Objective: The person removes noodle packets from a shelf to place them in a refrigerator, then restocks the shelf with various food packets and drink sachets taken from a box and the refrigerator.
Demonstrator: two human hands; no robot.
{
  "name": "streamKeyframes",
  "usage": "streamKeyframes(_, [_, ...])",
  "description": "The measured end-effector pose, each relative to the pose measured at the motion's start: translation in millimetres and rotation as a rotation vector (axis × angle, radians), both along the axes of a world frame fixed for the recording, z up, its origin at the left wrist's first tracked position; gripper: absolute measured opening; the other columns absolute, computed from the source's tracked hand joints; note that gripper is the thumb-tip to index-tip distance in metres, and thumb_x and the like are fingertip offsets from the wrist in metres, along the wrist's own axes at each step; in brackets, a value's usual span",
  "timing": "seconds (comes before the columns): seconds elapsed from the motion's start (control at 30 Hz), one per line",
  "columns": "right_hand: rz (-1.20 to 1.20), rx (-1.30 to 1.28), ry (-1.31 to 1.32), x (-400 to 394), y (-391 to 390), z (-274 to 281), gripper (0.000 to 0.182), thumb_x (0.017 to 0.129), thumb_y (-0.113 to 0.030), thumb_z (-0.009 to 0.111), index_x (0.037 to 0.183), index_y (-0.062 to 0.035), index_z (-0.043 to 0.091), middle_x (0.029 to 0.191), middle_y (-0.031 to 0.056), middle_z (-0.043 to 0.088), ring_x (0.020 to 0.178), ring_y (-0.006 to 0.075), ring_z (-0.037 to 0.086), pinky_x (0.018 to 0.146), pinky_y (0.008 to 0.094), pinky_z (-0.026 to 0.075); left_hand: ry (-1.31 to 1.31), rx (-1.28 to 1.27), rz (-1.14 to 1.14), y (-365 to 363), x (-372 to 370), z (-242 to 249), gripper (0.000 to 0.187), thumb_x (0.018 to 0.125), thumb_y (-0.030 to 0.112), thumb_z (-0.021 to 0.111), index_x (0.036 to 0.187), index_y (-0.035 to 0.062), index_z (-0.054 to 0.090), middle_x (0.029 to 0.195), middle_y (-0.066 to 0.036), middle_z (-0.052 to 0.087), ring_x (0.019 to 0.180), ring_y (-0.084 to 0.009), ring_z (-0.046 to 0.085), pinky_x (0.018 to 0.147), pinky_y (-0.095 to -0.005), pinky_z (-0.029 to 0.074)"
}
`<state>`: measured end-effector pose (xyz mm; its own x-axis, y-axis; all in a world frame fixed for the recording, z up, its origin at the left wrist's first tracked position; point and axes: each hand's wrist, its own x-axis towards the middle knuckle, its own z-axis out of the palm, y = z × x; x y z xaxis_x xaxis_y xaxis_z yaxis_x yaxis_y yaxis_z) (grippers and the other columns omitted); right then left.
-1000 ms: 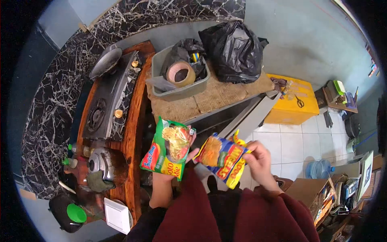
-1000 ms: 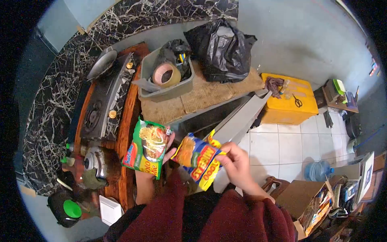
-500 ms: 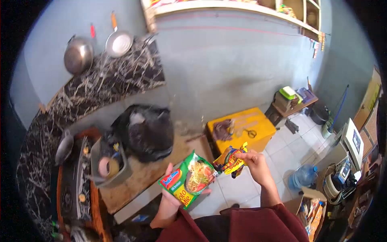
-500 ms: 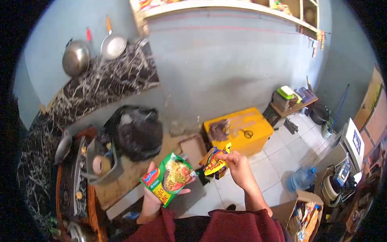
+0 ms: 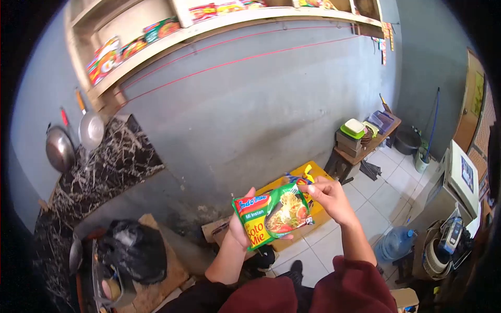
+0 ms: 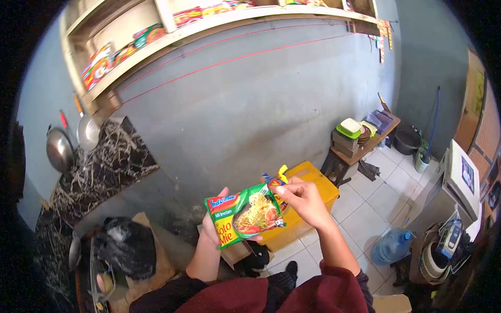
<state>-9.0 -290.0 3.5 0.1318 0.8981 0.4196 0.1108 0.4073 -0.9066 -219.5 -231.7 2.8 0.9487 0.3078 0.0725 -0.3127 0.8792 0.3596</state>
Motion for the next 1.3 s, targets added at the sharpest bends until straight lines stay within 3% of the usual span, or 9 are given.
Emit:
streamKeyframes(0.4, [-0.324, -0.007, 0.143, 148, 116, 25, 0.013, 0.07, -0.011, 0.071, 0.071, 0.001, 0.066, 0.07, 0.0019, 0.053, 0.067, 0.0093, 0.049, 0.06, 0.0235, 0.039, -0.095, 0.16, -0.217, 172, 165, 31, 0.074, 0.081, 0.063, 0.027, 0.131, 0.0085, 0.029, 0.134, -0.015, 0.032, 0.118, -0.0384, 0.037, 0.081, -0.0616, 0.038])
streamKeyframes(0.5, [-0.505, 0.133, 0.152, 199, 140, 47, 0.016, 0.07, -0.013, 0.071, 0.069, 0.0013, 0.065, 0.066, 0.0013, 0.052, 0.062, 0.0078, 0.048, 0.058, 0.0231, 0.039, -0.021, 0.294, -0.036, 189, 212, 63, 0.068, 0.084, 0.049, 0.042, 0.134, 0.0096, 0.019, 0.128, -0.016, 0.038, 0.112, -0.0349, 0.044, 0.078, -0.054, 0.045])
streamKeyframes(0.57, [-0.61, 0.226, 0.005, 234, 154, 73, 0.018, 0.07, -0.015, 0.072, 0.069, 0.0019, 0.065, 0.064, 0.0008, 0.053, 0.06, 0.0068, 0.048, 0.056, 0.0222, 0.039, 0.263, 1.21, 0.631, 198, 258, 79, 0.075, 0.082, 0.024, 0.057, 0.136, 0.0106, 0.007, 0.118, -0.014, 0.045, 0.103, -0.0261, 0.05, 0.074, -0.044, 0.05])
streamKeyframes(0.63, [-0.614, 0.357, -0.056, 269, 168, 109, 0.022, 0.071, -0.018, 0.072, 0.071, 0.0026, 0.064, 0.063, 0.0011, 0.056, 0.056, 0.0059, 0.049, 0.052, 0.0208, 0.04, 0.007, 1.197, 0.827, 207, 303, 108, 0.08, 0.078, 0.003, 0.06, 0.134, 0.0123, 0.005, 0.111, -0.011, 0.047, 0.095, -0.0183, 0.052, 0.066, -0.0335, 0.053])
streamKeyframes(0.8, [-0.532, 0.867, -0.335, 370, 209, 213, 0.029, 0.068, -0.019, 0.074, 0.081, 0.006, 0.065, 0.063, 0.0046, 0.059, 0.046, 0.0054, 0.049, 0.042, 0.0185, 0.04, -0.277, 1.528, 1.402, 243, 397, 194, 0.054, 0.081, 0.003, 0.055, 0.127, 0.01, 0.028, 0.114, -0.01, 0.046, 0.096, -0.0164, 0.053, 0.066, -0.0275, 0.053])
streamKeyframes(1.07, [-0.558, 0.878, -0.657, 436, 274, 366, 0.021, 0.066, -0.024, 0.072, 0.079, -0.0075, 0.069, 0.056, 0.0101, 0.06, 0.05, 0.0124, 0.056, 0.047, 0.0242, 0.043, -0.185, 1.859, 1.651, 303, 474, 345, 0.065, 0.074, 0.02, 0.068, 0.127, 0.0125, 0.031, 0.106, -0.011, 0.053, 0.093, -0.0176, 0.055, 0.072, -0.0305, 0.049])
streamKeyframes(1.17, [-0.365, 0.998, -0.6, 434, 279, 401, 0.012, 0.067, -0.011, 0.066, 0.071, 0.0009, 0.066, 0.055, 0.0129, 0.059, 0.047, 0.0222, 0.057, 0.05, 0.032, 0.047, 0.241, 1.873, 1.65, 301, 455, 392, 0.068, 0.077, 0.012, 0.063, 0.132, 0.009, 0.022, 0.112, -0.009, 0.049, 0.096, -0.0147, 0.054, 0.078, -0.0267, 0.048])
streamKeyframes(1.2, [-0.38, 1.082, -0.629, 431, 292, 412, 0.012, 0.067, -0.01, 0.065, 0.072, 0.0019, 0.065, 0.061, 0.016, 0.061, 0.052, 0.0253, 0.059, 0.052, 0.0332, 0.048, 0.335, 1.911, 1.543, 291, 458, 405, 0.052, 0.082, 0.019, 0.056, 0.125, 0.0048, 0.032, 0.113, -0.022, 0.047, 0.105, -0.0356, 0.046, 0.091, -0.0399, 0.035])
streamKeyframes(1.3, [-0.562, 0.938, -0.484, 410, 327, 433, 0.012, 0.066, -0.008, 0.063, 0.072, 0.0032, 0.063, 0.072, 0.0207, 0.061, 0.064, 0.0316, 0.061, 0.056, 0.0356, 0.049, 0.967, 2.128, 1.869, 308, 437, 442, 0.063, 0.077, 0.03, 0.063, 0.129, 0.0162, 0.03, 0.099, -0.013, 0.057, 0.09, -0.0205, 0.058, 0.075, -0.0311, 0.048])
